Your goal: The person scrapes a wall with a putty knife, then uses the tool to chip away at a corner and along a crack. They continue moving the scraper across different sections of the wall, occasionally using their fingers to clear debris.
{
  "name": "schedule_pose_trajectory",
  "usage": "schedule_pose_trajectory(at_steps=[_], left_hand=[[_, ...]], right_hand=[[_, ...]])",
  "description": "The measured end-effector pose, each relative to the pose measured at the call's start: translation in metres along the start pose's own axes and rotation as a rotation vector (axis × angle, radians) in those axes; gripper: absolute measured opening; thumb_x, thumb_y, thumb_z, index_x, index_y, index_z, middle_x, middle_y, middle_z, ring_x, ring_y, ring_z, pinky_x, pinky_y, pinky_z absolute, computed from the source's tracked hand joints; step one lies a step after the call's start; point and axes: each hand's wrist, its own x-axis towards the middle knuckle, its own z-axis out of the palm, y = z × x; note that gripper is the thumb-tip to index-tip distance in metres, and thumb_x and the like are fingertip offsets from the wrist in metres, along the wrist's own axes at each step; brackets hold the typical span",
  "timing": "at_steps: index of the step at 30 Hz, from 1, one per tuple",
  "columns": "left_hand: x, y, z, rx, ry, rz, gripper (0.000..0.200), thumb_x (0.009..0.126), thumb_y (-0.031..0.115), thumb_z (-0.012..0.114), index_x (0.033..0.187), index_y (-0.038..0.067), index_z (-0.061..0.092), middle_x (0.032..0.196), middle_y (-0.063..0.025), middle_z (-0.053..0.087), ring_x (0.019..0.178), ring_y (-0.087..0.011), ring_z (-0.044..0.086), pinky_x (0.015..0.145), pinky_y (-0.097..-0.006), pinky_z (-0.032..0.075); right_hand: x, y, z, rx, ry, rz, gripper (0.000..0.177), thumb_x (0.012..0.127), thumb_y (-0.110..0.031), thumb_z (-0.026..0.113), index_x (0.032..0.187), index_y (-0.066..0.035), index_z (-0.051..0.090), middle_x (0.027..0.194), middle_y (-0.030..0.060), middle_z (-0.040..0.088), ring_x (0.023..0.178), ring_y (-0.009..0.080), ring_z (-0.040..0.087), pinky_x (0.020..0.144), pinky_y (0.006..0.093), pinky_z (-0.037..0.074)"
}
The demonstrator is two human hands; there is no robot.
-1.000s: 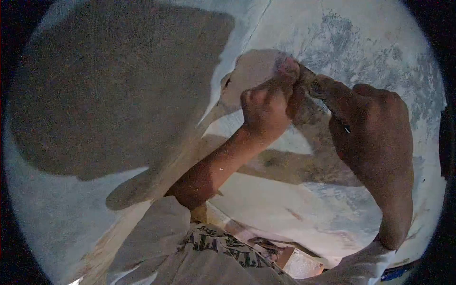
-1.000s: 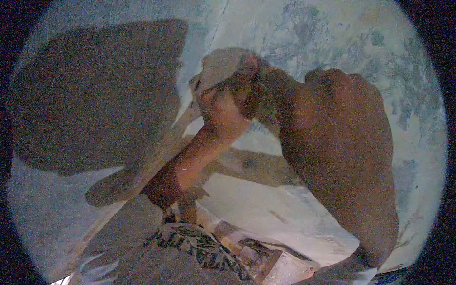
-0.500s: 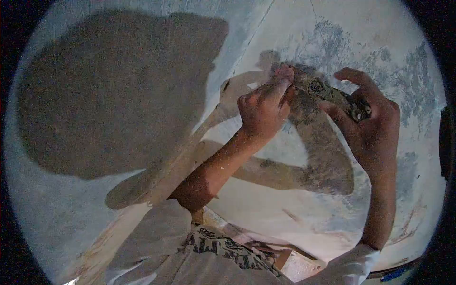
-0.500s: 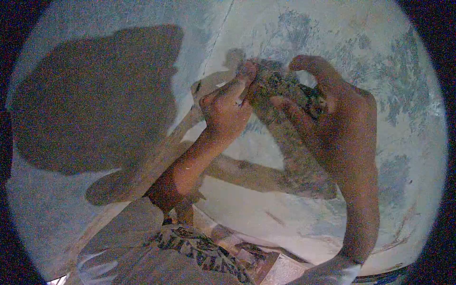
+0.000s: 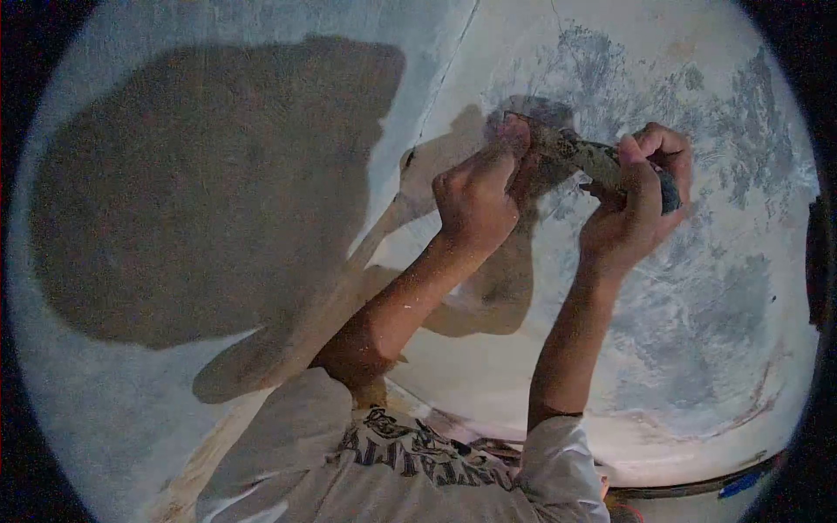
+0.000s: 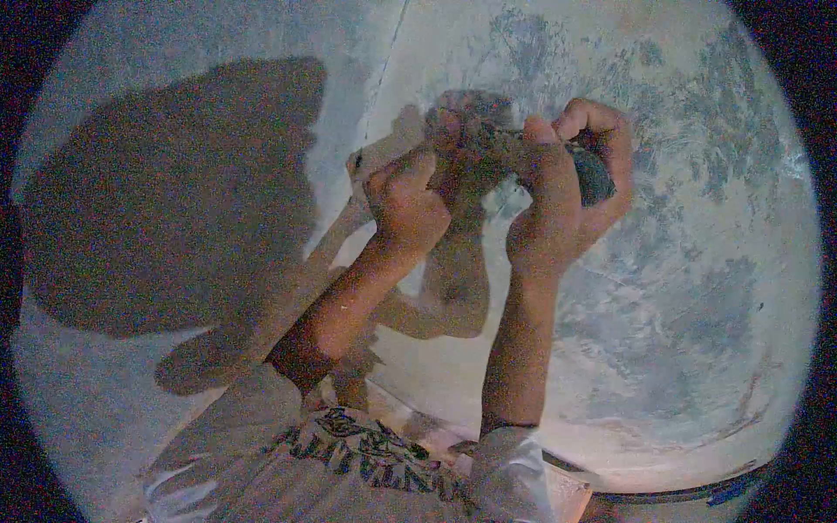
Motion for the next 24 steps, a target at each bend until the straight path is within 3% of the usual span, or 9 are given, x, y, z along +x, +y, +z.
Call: schedule_pose_trajectory(at_steps=[2, 6, 8, 9, 15, 18, 20, 21, 24], left_hand=[[0.006, 0.0, -0.01, 0.056, -0.071, 0.025, 0.033, 0.077, 0.011, 0.074, 0.109, 0.002, 0.068, 0.093, -0.0174, 0.071, 0.076, -0.031, 0.07, 0.063, -0.0382, 0.055], [0.019, 0.017, -0.027, 0.069, -0.129, -0.054, 0.033, 0.076, 0.01, 0.073, 0.108, 0.003, 0.067, 0.098, -0.0179, 0.07, 0.085, -0.0343, 0.07, 0.072, -0.0405, 0.055], [0.022, 0.016, -0.026, 0.072, -0.091, 0.09, 0.038, 0.075, 0.009, 0.073, 0.111, 0.003, 0.065, 0.101, -0.0173, 0.07, 0.092, -0.0358, 0.068, 0.078, -0.0415, 0.054], [0.023, 0.017, -0.024, 0.07, -0.07, 0.161, 0.04, 0.075, 0.009, 0.073, 0.113, 0.003, 0.064, 0.102, -0.017, 0.07, 0.095, -0.0366, 0.067, 0.081, -0.042, 0.053], [0.028, 0.033, -0.026, -0.19, -0.116, 0.075, 0.04, 0.073, 0.009, 0.073, 0.11, 0.002, 0.061, 0.108, -0.0156, 0.066, 0.099, -0.0376, 0.063, 0.092, -0.0431, 0.047], [0.035, 0.045, -0.032, -0.145, -0.212, 0.165, 0.04, 0.071, 0.013, 0.074, 0.107, 0.003, 0.061, 0.108, -0.0151, 0.065, 0.097, -0.0357, 0.063, 0.092, -0.0437, 0.046], [0.038, 0.051, -0.028, -0.339, -0.431, 0.104, 0.04, 0.069, 0.016, 0.075, 0.105, 0.002, 0.061, 0.102, -0.0158, 0.066, 0.094, -0.0355, 0.064, 0.088, -0.0446, 0.048], [0.039, 0.057, -0.03, -0.427, -0.541, 0.069, 0.04, 0.069, 0.017, 0.075, 0.104, 0.002, 0.062, 0.1, -0.0161, 0.066, 0.093, -0.0354, 0.065, 0.087, -0.0451, 0.048], [0.049, 0.069, -0.032, -0.478, -0.742, -0.099, 0.038, 0.067, 0.018, 0.074, 0.099, 0.002, 0.063, 0.092, -0.0177, 0.067, 0.087, -0.0363, 0.066, 0.08, -0.0465, 0.051]], right_hand=[[-0.002, 0.006, 0.004, 0.074, 0.053, -0.022, 0.018, 0.076, -0.007, 0.072, 0.082, -0.007, 0.054, 0.078, -0.0018, 0.05, 0.066, 0.0076, 0.045, 0.059, 0.0214, 0.039], [-0.001, 0.007, 0.003, -0.009, -0.107, -0.052, 0.019, 0.075, -0.01, 0.07, 0.083, -0.005, 0.054, 0.078, -0.0007, 0.048, 0.069, 0.0087, 0.045, 0.063, 0.0214, 0.039], [0.001, 0.008, 0.0, -0.036, -0.173, -0.025, 0.018, 0.074, -0.011, 0.065, 0.084, -0.002, 0.054, 0.081, 0.0021, 0.048, 0.073, 0.0102, 0.044, 0.067, 0.0214, 0.038], [-0.001, 0.008, -0.001, -0.057, -0.163, -0.05, 0.018, 0.074, -0.012, 0.065, 0.084, -0.002, 0.054, 0.082, 0.003, 0.049, 0.073, 0.0107, 0.045, 0.068, 0.0216, 0.038], [-0.008, -0.012, -0.003, -0.132, -0.065, -0.136, 0.02, 0.078, -0.017, 0.061, 0.085, 0.0, 0.053, 0.085, 0.0072, 0.052, 0.075, 0.0144, 0.047, 0.071, 0.0248, 0.041], [0.001, -0.011, -0.019, -0.034, 0.001, -0.136, 0.02, 0.08, -0.021, 0.061, 0.081, -0.001, 0.054, 0.081, 0.0069, 0.051, 0.072, 0.0152, 0.047, 0.067, 0.0264, 0.042], [0.009, -0.01, -0.037, 0.147, -0.099, -0.086, 0.019, 0.078, -0.019, 0.065, 0.078, -0.002, 0.057, 0.078, 0.0072, 0.054, 0.07, 0.0155, 0.05, 0.063, 0.0274, 0.042], [0.007, -0.01, -0.039, 0.202, -0.229, -0.056, 0.03, 0.085, -0.033, 0.053, 0.079, -0.005, 0.047, 0.078, 0.004, 0.04, 0.071, 0.0134, 0.04, 0.061, 0.0254, 0.037], [0.006, -0.012, -0.038, 0.063, -0.198, -0.03, 0.03, 0.087, -0.033, 0.052, 0.081, -0.004, 0.048, 0.079, 0.0038, 0.04, 0.071, 0.0134, 0.04, 0.059, 0.0257, 0.036]])
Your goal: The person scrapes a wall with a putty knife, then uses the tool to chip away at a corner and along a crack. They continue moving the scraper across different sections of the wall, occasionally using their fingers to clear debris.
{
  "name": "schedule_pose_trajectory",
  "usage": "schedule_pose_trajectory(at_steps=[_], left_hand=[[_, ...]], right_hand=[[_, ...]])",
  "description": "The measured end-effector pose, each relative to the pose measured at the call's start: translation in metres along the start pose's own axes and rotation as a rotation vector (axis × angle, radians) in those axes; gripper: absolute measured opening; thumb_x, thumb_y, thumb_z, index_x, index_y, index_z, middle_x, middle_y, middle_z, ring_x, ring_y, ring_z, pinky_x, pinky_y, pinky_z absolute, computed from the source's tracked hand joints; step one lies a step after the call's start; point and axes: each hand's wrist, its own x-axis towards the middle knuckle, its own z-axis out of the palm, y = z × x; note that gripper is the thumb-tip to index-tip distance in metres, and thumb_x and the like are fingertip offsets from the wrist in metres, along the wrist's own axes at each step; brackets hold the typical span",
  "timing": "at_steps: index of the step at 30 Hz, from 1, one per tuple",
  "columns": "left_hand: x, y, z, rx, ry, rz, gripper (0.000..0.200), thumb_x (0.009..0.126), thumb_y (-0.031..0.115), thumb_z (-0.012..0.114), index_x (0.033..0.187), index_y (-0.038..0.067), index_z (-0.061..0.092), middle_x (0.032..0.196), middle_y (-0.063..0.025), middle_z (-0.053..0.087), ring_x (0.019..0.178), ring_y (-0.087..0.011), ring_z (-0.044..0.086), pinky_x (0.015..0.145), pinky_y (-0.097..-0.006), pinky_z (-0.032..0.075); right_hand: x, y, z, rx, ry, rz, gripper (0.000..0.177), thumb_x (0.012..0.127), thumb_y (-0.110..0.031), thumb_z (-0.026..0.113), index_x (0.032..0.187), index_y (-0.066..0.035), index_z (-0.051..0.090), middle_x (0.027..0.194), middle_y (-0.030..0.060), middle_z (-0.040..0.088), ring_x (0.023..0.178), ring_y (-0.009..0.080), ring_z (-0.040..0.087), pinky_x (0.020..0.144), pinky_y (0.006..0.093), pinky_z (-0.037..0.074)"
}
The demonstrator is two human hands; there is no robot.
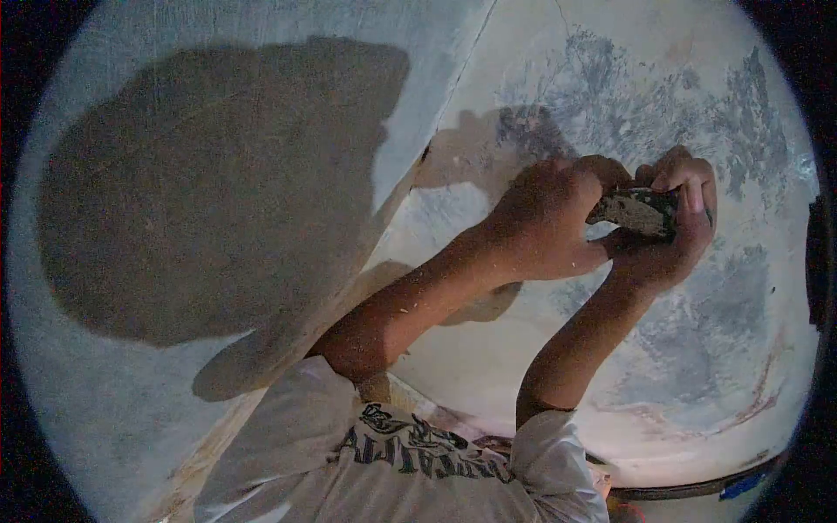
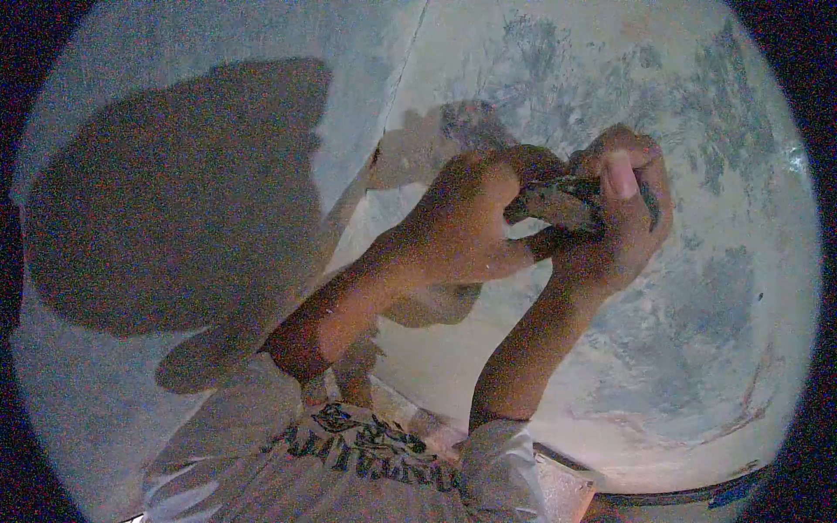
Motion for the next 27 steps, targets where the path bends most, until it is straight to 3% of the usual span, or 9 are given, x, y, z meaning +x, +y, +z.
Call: schedule_pose_trajectory(at_steps=[3, 6, 12, 13, 18, 21, 22, 27], left_hand=[[-0.005, -0.007, 0.005, 0.048, 0.082, 0.085, 0.034, 0.067, 0.017, 0.072, 0.097, 0.003, 0.064, 0.086, -0.0184, 0.067, 0.084, -0.0386, 0.066, 0.074, -0.0476, 0.052], [-0.006, -0.007, -0.001, 0.217, -0.095, -0.035, 0.032, 0.067, 0.014, 0.071, 0.096, 0.004, 0.065, 0.087, -0.0179, 0.067, 0.085, -0.0381, 0.066, 0.075, -0.0471, 0.052], [-0.016, -0.019, 0.012, 0.085, 0.026, 0.09, 0.03, 0.068, 0.009, 0.068, 0.098, 0.006, 0.065, 0.09, -0.0175, 0.067, 0.087, -0.0373, 0.065, 0.076, -0.0461, 0.051], [-0.016, -0.019, 0.015, 0.066, 0.037, 0.107, 0.031, 0.068, 0.009, 0.068, 0.098, 0.006, 0.064, 0.09, -0.0173, 0.067, 0.086, -0.0369, 0.065, 0.076, -0.046, 0.051], [-0.015, -0.016, 0.019, 0.101, 0.01, 0.143, 0.032, 0.067, 0.01, 0.069, 0.098, 0.004, 0.064, 0.088, -0.0152, 0.066, 0.085, -0.0357, 0.066, 0.074, -0.0456, 0.052], [-0.02, -0.025, 0.017, 0.274, -0.081, 0.046, 0.034, 0.066, 0.01, 0.07, 0.098, 0.004, 0.062, 0.088, -0.0161, 0.066, 0.084, -0.0369, 0.066, 0.071, -0.0472, 0.052], [-0.02, -0.023, 0.018, 0.275, -0.011, 0.054, 0.034, 0.066, 0.011, 0.07, 0.099, 0.004, 0.061, 0.087, -0.0166, 0.066, 0.082, -0.0378, 0.066, 0.07, -0.0478, 0.052], [-0.024, -0.019, 0.023, 0.301, 0.21, 0.045, 0.04, 0.068, 0.011, 0.07, 0.104, 0.004, 0.054, 0.085, -0.018, 0.066, 0.077, -0.0407, 0.065, 0.066, -0.0499, 0.052]], right_hand=[[-0.005, 0.001, -0.005, 0.091, 0.029, 0.111, 0.033, 0.089, -0.036, 0.053, 0.084, -0.004, 0.048, 0.08, 0.0038, 0.041, 0.073, 0.0139, 0.042, 0.062, 0.027, 0.04], [-0.019, -0.006, -0.018, 0.021, -0.079, 0.229, 0.036, 0.091, -0.038, 0.053, 0.091, -0.002, 0.052, 0.088, 0.0077, 0.047, 0.082, 0.017, 0.049, 0.071, 0.0289, 0.046], [-0.037, -0.005, -0.043, 0.626, -0.061, 0.164, 0.043, 0.093, -0.039, 0.053, 0.112, 0.0, 0.053, 0.115, 0.0204, 0.053, 0.105, 0.0305, 0.055, 0.096, 0.0434, 0.043], [-0.032, 0.002, -0.05, 0.839, -0.213, 0.134, 0.054, 0.091, -0.041, 0.055, 0.122, 0.003, 0.049, 0.126, 0.0254, 0.05, 0.118, 0.036, 0.051, 0.105, 0.0498, 0.036], [-0.029, -0.008, -0.03, 0.352, -0.225, 0.146, 0.069, 0.084, -0.033, 0.07, 0.131, 0.009, 0.043, 0.119, 0.026, 0.059, 0.112, 0.0333, 0.058, 0.101, 0.0431, 0.043], [-0.029, -0.016, -0.017, 0.06, -0.146, 0.265, 0.074, 0.079, -0.026, 0.077, 0.134, 0.009, 0.041, 0.112, 0.0239, 0.064, 0.104, 0.0296, 0.063, 0.096, 0.0389, 0.047], [-0.032, -0.019, -0.011, -0.032, -0.088, 0.321, 0.075, 0.077, -0.023, 0.078, 0.134, 0.009, 0.041, 0.111, 0.0233, 0.065, 0.102, 0.0284, 0.064, 0.095, 0.0376, 0.049], [-0.038, -0.007, 0.007, -0.097, 0.11, 0.144, 0.051, 0.084, -0.012, 0.065, 0.131, 0.002, 0.051, 0.11, 0.0222, 0.067, 0.098, 0.0241, 0.065, 0.085, 0.0319, 0.052]])
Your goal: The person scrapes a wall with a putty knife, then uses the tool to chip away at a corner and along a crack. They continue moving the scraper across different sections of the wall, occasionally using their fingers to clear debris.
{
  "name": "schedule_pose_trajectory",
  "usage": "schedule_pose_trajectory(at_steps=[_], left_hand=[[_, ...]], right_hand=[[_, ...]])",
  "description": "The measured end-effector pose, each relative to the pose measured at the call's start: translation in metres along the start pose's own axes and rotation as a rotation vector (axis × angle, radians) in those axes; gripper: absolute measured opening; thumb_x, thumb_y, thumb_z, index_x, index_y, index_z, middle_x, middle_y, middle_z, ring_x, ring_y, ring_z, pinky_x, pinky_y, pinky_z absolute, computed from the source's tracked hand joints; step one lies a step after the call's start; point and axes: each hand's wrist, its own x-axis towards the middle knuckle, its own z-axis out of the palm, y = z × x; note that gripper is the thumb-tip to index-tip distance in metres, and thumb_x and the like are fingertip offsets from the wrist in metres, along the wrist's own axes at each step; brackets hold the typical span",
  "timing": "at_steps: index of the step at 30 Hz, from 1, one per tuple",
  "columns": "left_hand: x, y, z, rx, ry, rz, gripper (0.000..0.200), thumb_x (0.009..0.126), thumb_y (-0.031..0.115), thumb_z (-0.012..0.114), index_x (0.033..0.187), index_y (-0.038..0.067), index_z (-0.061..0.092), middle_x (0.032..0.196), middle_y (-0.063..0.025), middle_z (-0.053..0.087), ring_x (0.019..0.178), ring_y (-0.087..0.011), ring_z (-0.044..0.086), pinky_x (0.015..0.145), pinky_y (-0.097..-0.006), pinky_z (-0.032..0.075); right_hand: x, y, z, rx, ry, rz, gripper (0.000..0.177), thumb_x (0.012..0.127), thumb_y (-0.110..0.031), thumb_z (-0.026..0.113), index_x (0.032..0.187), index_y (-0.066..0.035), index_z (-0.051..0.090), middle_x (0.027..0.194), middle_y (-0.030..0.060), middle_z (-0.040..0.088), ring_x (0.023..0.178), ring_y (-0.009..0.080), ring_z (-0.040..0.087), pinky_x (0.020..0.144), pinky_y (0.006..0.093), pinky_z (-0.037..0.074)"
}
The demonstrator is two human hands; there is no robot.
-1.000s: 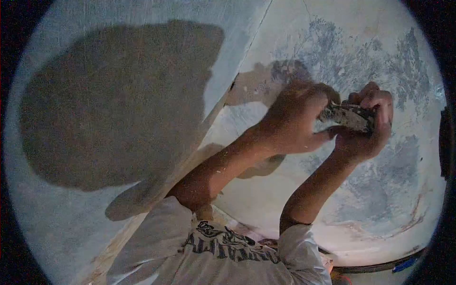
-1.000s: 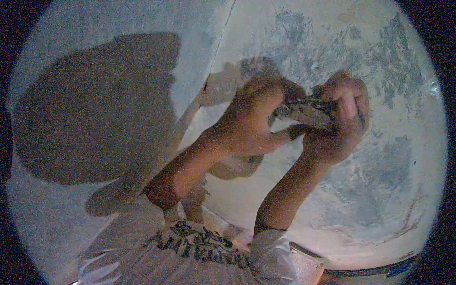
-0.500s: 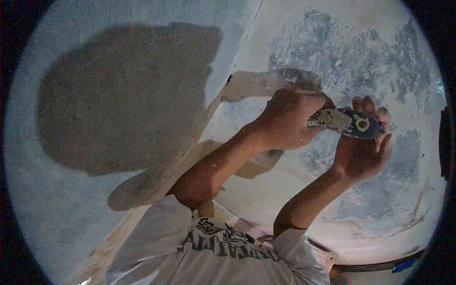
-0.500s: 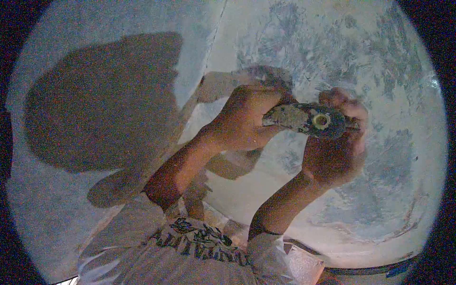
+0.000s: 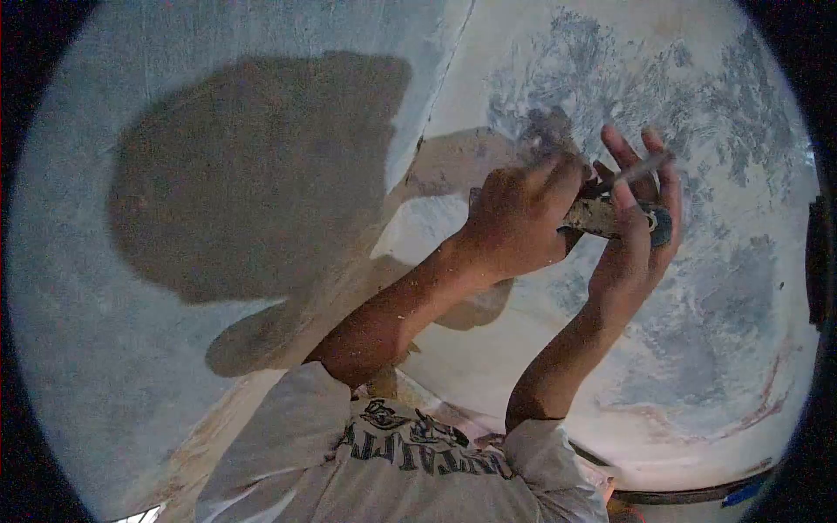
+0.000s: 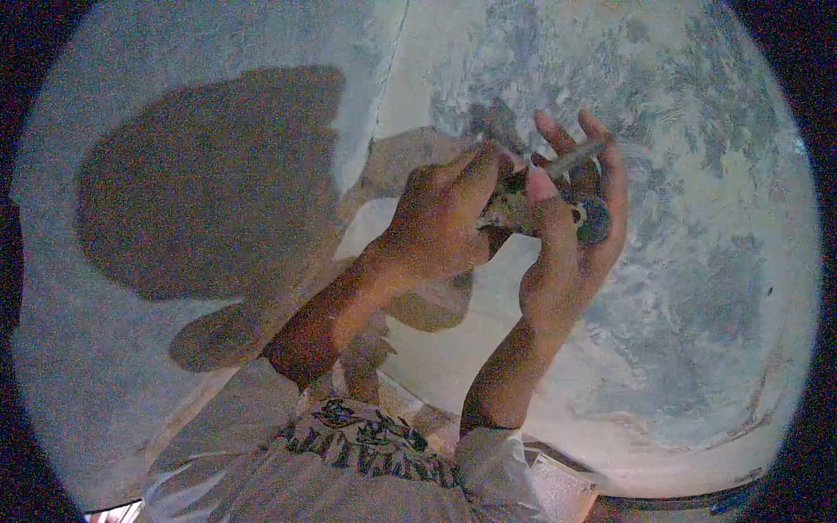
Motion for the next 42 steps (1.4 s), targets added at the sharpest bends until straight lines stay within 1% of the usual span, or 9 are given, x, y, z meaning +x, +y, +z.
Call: schedule_pose_trajectory(at_steps=[6, 15, 21, 24, 27, 28, 32, 39, 42], left_hand=[[-0.009, 0.013, -0.008, 0.076, -0.229, -0.122, 0.043, 0.07, 0.008, 0.068, 0.107, 0.004, 0.048, 0.09, -0.0192, 0.063, 0.081, -0.0413, 0.064, 0.066, -0.0517, 0.051], [-0.025, -0.005, -0.006, -0.178, -0.271, -0.016, 0.04, 0.074, 0.005, 0.067, 0.104, -0.004, 0.042, 0.098, -0.0249, 0.049, 0.098, -0.0469, 0.049, 0.086, -0.0508, 0.039], [-0.033, -0.003, -0.005, -0.495, -0.157, 0.121, 0.075, 0.082, 0.035, 0.072, 0.133, -0.005, 0.036, 0.127, -0.0243, 0.046, 0.12, -0.0359, 0.048, 0.1, -0.0403, 0.038], [-0.035, 0.0, -0.018, -0.957, -0.418, -0.28, 0.071, 0.091, 0.042, 0.062, 0.14, -0.002, 0.036, 0.13, -0.0205, 0.049, 0.123, -0.0288, 0.049, 0.103, -0.0354, 0.036], [-0.031, 0.0, -0.026, -0.839, -0.151, -0.411, 0.048, 0.099, 0.033, 0.051, 0.132, -0.001, 0.046, 0.118, -0.0169, 0.056, 0.112, -0.0261, 0.054, 0.098, -0.0351, 0.04], [-0.034, -0.01, -0.023, -0.711, -0.073, -0.263, 0.035, 0.102, 0.025, 0.043, 0.124, -0.001, 0.052, 0.103, -0.0147, 0.058, 0.098, -0.0249, 0.057, 0.091, -0.036, 0.042], [-0.058, -0.04, -0.015, -0.517, 0.087, -0.338, 0.03, 0.102, 0.027, 0.043, 0.111, 0.001, 0.055, 0.084, -0.0089, 0.048, 0.079, -0.0245, 0.05, 0.078, -0.0367, 0.041], [-0.046, -0.037, -0.026, -0.495, 0.12, -0.267, 0.037, 0.1, 0.037, 0.047, 0.114, 0.004, 0.059, 0.106, -0.0094, 0.061, 0.095, -0.0172, 0.055, 0.09, -0.0343, 0.044], [-0.036, -0.048, -0.026, -0.515, 0.152, -0.306, 0.026, 0.098, 0.015, 0.049, 0.117, -0.001, 0.055, 0.111, -0.0187, 0.059, 0.103, -0.0312, 0.059, 0.092, -0.0402, 0.045]], right_hand=[[0.001, 0.001, 0.003, 0.105, 0.098, -0.067, 0.045, 0.088, -0.008, 0.055, 0.128, 0.012, 0.047, 0.112, 0.0329, 0.063, 0.105, 0.0346, 0.065, 0.094, 0.044, 0.052], [-0.001, 0.003, 0.0, 0.318, 0.032, -0.008, 0.04, 0.091, -0.01, 0.048, 0.125, 0.011, 0.043, 0.114, 0.0403, 0.057, 0.108, 0.0488, 0.06, 0.089, 0.0564, 0.053], [-0.006, 0.003, -0.003, 0.327, -0.151, 0.033, 0.037, 0.092, -0.009, 0.049, 0.124, 0.01, 0.043, 0.109, 0.0378, 0.06, 0.09, 0.044, 0.067, 0.085, 0.0508, 0.056], [-0.01, 0.005, 0.003, 0.343, -0.263, 0.044, 0.035, 0.092, -0.007, 0.052, 0.122, 0.008, 0.045, 0.107, 0.0362, 0.062, 0.086, 0.0415, 0.069, 0.08, 0.0478, 0.057], [-0.006, 0.004, 0.005, 0.266, -0.235, -0.016, 0.028, 0.092, -0.005, 0.052, 0.117, 0.007, 0.047, 0.1, 0.0312, 0.065, 0.08, 0.0378, 0.069, 0.069, 0.0436, 0.058], [0.0, 0.006, 0.003, 0.25, -0.227, -0.086, 0.025, 0.093, -0.005, 0.051, 0.115, 0.005, 0.048, 0.094, 0.0271, 0.065, 0.074, 0.0342, 0.067, 0.064, 0.0409, 0.056], [0.025, 0.01, 0.004, 0.418, -0.173, -0.292, 0.015, 0.095, -0.008, 0.052, 0.107, 0.0, 0.051, 0.068, 0.0129, 0.056, 0.054, 0.0218, 0.056, 0.046, 0.0325, 0.049], [0.051, 0.04, 0.047, 0.259, -0.069, -0.785, 0.014, 0.095, -0.007, 0.057, 0.104, 0.001, 0.051, 0.056, 0.0076, 0.045, 0.044, 0.0148, 0.043, 0.036, 0.0308, 0.04], [0.052, 0.052, 0.063, 0.11, -0.147, -0.978, 0.018, 0.093, -0.006, 0.06, 0.104, 0.004, 0.049, 0.055, 0.0097, 0.046, 0.044, 0.0149, 0.043, 0.036, 0.0307, 0.041]])
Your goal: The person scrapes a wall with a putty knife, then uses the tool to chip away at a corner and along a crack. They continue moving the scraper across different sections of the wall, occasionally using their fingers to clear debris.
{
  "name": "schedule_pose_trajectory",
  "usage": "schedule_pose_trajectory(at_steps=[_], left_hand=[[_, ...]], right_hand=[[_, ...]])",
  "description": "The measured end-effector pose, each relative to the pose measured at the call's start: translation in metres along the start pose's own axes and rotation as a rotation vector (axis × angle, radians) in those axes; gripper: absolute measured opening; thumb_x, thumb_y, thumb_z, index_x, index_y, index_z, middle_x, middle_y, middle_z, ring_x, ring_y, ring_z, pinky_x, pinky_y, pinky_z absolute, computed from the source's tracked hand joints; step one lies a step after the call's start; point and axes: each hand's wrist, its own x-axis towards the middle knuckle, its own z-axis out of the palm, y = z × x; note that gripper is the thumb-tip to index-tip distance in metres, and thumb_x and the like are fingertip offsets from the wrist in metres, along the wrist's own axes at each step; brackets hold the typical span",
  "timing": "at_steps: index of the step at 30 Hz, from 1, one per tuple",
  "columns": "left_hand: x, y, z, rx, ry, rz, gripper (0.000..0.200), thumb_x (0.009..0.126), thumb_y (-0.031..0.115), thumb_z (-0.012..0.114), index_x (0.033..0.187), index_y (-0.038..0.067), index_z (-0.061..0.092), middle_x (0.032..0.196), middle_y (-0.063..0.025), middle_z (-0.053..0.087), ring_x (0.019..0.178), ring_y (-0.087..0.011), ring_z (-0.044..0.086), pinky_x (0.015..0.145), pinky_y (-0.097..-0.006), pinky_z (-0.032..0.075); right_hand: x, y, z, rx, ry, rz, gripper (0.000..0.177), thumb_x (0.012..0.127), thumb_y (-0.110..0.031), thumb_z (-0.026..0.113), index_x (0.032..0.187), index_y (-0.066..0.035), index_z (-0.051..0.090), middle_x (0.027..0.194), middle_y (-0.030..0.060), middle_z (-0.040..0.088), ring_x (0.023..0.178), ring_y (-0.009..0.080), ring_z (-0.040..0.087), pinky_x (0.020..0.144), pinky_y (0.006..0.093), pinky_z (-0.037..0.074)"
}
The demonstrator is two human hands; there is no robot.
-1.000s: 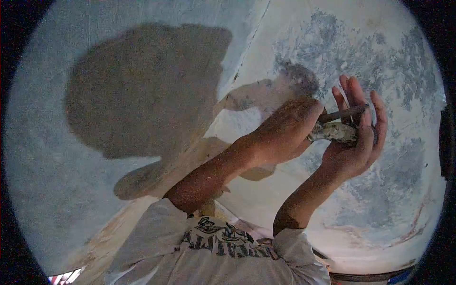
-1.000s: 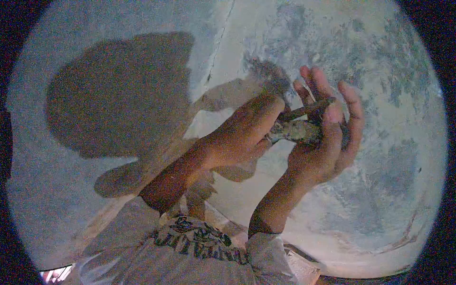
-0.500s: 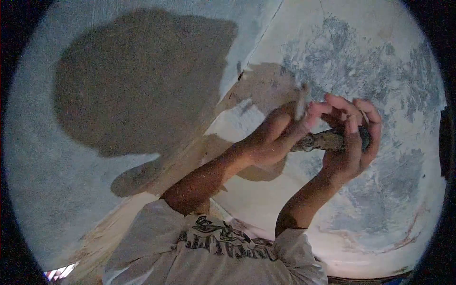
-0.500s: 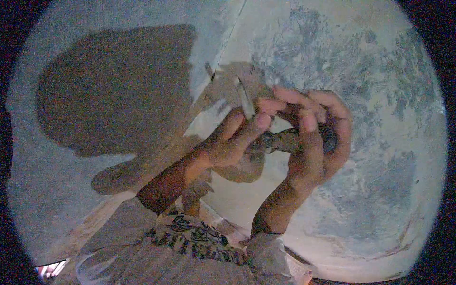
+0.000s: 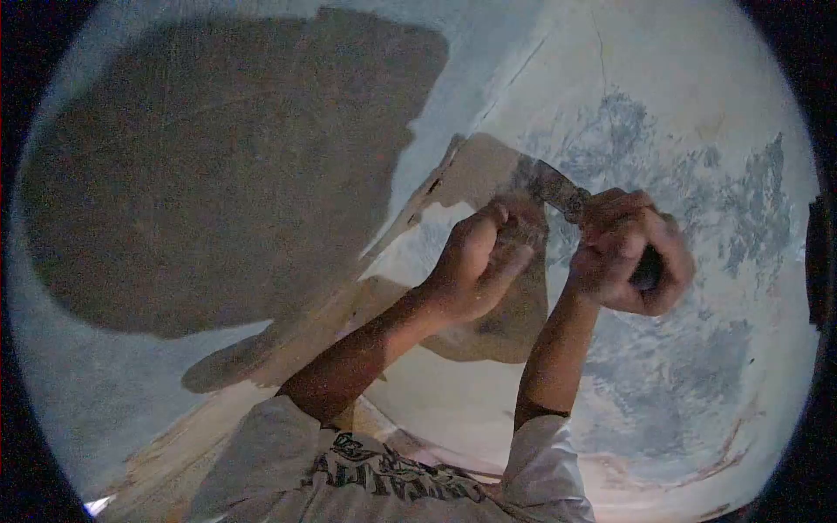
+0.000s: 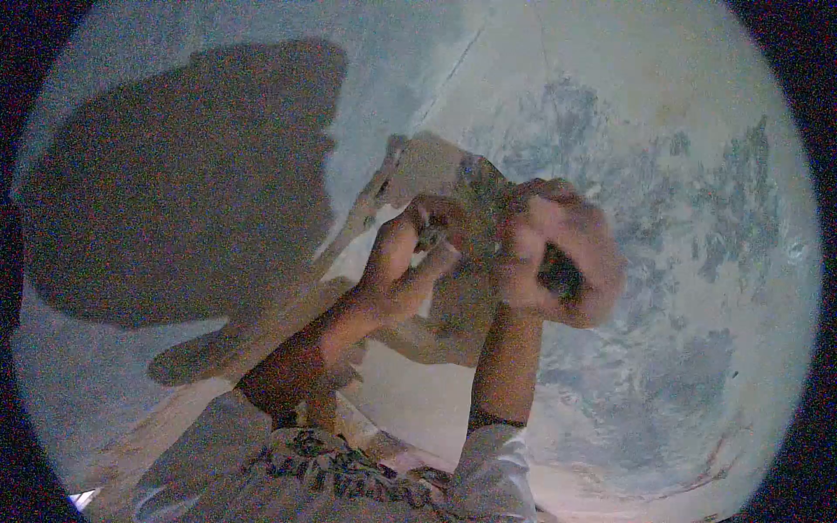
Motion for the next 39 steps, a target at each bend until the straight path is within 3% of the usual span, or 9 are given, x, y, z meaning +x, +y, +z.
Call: schedule_pose_trajectory(at_steps=[4, 8, 13, 15, 25, 28, 32, 36, 39], left_hand=[[0.018, -0.017, 0.025, 0.089, 0.148, 0.114, 0.032, 0.093, 0.003, 0.049, 0.124, -0.002, 0.052, 0.121, -0.0226, 0.054, 0.11, -0.0437, 0.057, 0.095, -0.0474, 0.044], [0.01, -0.038, 0.037, 0.525, 0.133, 0.357, 0.053, 0.083, -0.003, 0.057, 0.135, 0.0, 0.048, 0.148, -0.0254, 0.033, 0.119, -0.051, 0.049, 0.098, -0.0495, 0.044], [-0.008, -0.05, 0.037, 0.427, 0.146, 0.136, 0.066, 0.079, -0.007, 0.057, 0.142, 0.002, 0.041, 0.154, -0.0268, 0.02, 0.122, -0.0495, 0.047, 0.097, -0.0478, 0.046], [-0.008, -0.052, 0.036, 0.427, 0.099, 0.161, 0.073, 0.077, -0.008, 0.056, 0.146, 0.002, 0.033, 0.155, -0.0274, 0.018, 0.121, -0.0479, 0.049, 0.095, -0.0462, 0.047], [0.0, -0.044, 0.024, 0.346, 0.039, 0.197, 0.085, 0.073, -0.01, 0.048, 0.152, 0.001, 0.018, 0.155, -0.0256, 0.02, 0.11, -0.0433, 0.058, 0.086, -0.0431, 0.051], [0.0, -0.049, 0.025, 0.398, 0.053, 0.155, 0.085, 0.073, -0.007, 0.05, 0.152, 0.001, 0.019, 0.154, -0.0261, 0.023, 0.104, -0.0433, 0.06, 0.082, -0.0438, 0.053], [0.001, -0.046, 0.022, 0.456, 0.022, 0.138, 0.085, 0.072, -0.004, 0.053, 0.151, 0.001, 0.021, 0.152, -0.0268, 0.026, 0.099, -0.0437, 0.062, 0.08, -0.0461, 0.053], [-0.005, -0.054, 0.024, 0.525, -0.088, -0.047, 0.084, 0.074, -0.003, 0.054, 0.151, 0.002, 0.022, 0.15, -0.0266, 0.028, 0.1, -0.0431, 0.062, 0.081, -0.0479, 0.053], [0.005, -0.036, 0.02, 0.473, -0.005, 0.023, 0.082, 0.075, -0.002, 0.054, 0.151, 0.003, 0.023, 0.149, -0.026, 0.031, 0.106, -0.0421, 0.06, 0.084, -0.0473, 0.053]], right_hand=[[-0.01, 0.001, -0.007, 0.066, -0.189, 0.026, 0.02, 0.091, -0.01, 0.065, 0.099, 0.003, 0.052, 0.056, 0.0091, 0.049, 0.042, 0.0158, 0.045, 0.038, 0.031, 0.042], [-0.028, 0.004, 0.001, 0.417, 0.059, 0.401, 0.02, 0.09, -0.014, 0.058, 0.077, -0.005, 0.046, 0.062, 0.0048, 0.046, 0.048, 0.0137, 0.041, 0.042, 0.0288, 0.037], [-0.029, 0.01, -0.022, 0.694, 0.091, 0.635, 0.02, 0.081, -0.016, 0.07, 0.079, -0.011, 0.05, 0.075, 0.0066, 0.055, 0.064, 0.0204, 0.051, 0.054, 0.0382, 0.044], [-0.026, 0.019, -0.015, 0.738, 0.077, 0.584, 0.018, 0.085, -0.017, 0.058, 0.075, -0.01, 0.044, 0.063, 0.0051, 0.045, 0.051, 0.016, 0.04, 0.046, 0.0325, 0.036], [-0.023, 0.01, 0.005, 0.651, -0.023, 0.499, 0.017, 0.087, -0.016, 0.051, 0.073, -0.013, 0.043, 0.055, 0.0039, 0.041, 0.043, 0.0146, 0.033, 0.042, 0.0333, 0.033], [-0.029, 0.012, 0.015, 0.423, 0.24, 0.607, 0.021, 0.088, -0.014, 0.051, 0.07, -0.013, 0.041, 0.054, 0.0035, 0.04, 0.043, 0.0139, 0.033, 0.043, 0.0337, 0.032], [-0.015, 0.017, -0.001, 0.515, -0.122, 0.588, 0.021, 0.089, -0.011, 0.05, 0.07, -0.013, 0.041, 0.054, 0.003, 0.04, 0.045, 0.0129, 0.034, 0.043, 0.0323, 0.031], [-0.022, 0.01, 0.016, 0.514, 0.172, 0.663, 0.02, 0.089, -0.011, 0.05, 0.071, -0.014, 0.041, 0.055, 0.0032, 0.042, 0.046, 0.013, 0.035, 0.044, 0.0297, 0.03], [-0.012, 0.016, 0.008, 0.564, 0.019, 0.589, 0.021, 0.088, -0.012, 0.051, 0.07, -0.017, 0.043, 0.056, 0.0025, 0.043, 0.046, 0.0128, 0.034, 0.046, 0.0275, 0.031]])
